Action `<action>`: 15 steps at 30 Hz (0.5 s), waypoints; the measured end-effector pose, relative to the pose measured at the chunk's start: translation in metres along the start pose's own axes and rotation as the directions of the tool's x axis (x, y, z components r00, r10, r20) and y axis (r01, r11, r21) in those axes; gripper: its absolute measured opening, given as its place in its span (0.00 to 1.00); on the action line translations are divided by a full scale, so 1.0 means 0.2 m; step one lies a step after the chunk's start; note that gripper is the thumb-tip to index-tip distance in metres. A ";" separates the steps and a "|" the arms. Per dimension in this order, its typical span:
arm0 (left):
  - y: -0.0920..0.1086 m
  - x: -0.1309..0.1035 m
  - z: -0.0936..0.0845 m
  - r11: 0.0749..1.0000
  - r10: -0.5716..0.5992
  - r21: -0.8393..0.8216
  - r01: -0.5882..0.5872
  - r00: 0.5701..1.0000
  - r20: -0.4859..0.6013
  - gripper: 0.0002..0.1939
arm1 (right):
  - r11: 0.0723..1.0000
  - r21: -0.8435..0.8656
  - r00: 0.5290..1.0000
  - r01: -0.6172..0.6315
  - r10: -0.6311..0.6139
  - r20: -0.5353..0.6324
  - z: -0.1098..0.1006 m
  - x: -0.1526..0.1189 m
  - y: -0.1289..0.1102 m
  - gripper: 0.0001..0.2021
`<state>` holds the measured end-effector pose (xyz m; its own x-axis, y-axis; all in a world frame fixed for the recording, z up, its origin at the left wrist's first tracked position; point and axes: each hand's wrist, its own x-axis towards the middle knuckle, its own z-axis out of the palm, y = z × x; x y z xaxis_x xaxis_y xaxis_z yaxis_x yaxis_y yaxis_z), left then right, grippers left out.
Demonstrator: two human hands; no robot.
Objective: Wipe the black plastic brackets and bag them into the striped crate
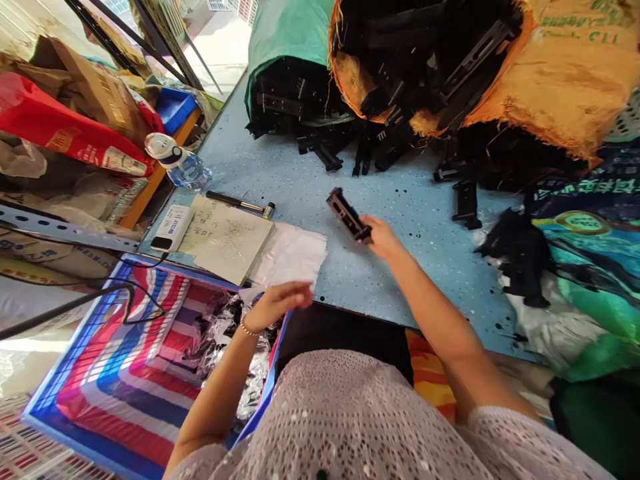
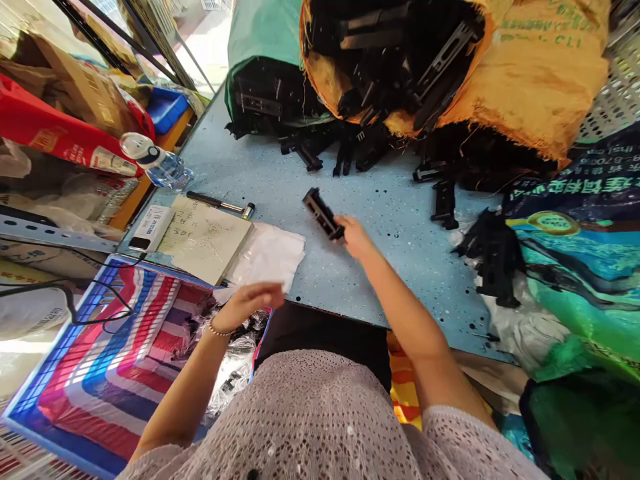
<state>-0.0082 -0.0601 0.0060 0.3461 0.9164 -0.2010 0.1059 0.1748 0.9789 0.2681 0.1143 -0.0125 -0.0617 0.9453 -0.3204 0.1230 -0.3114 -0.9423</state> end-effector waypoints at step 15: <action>0.13 0.46 0.47 0.976 0.099 -0.156 -0.150 0.951 -0.294 0.35 | 0.991 -0.066 0.945 0.119 -0.093 0.314 0.00 -0.39 -0.14 0.31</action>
<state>0.1140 -0.0054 0.0105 0.0653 0.9943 -0.0838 -0.0935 0.0897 0.9916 0.2691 0.0495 0.0384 -0.3803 0.8917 -0.2456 0.1794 -0.1893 -0.9654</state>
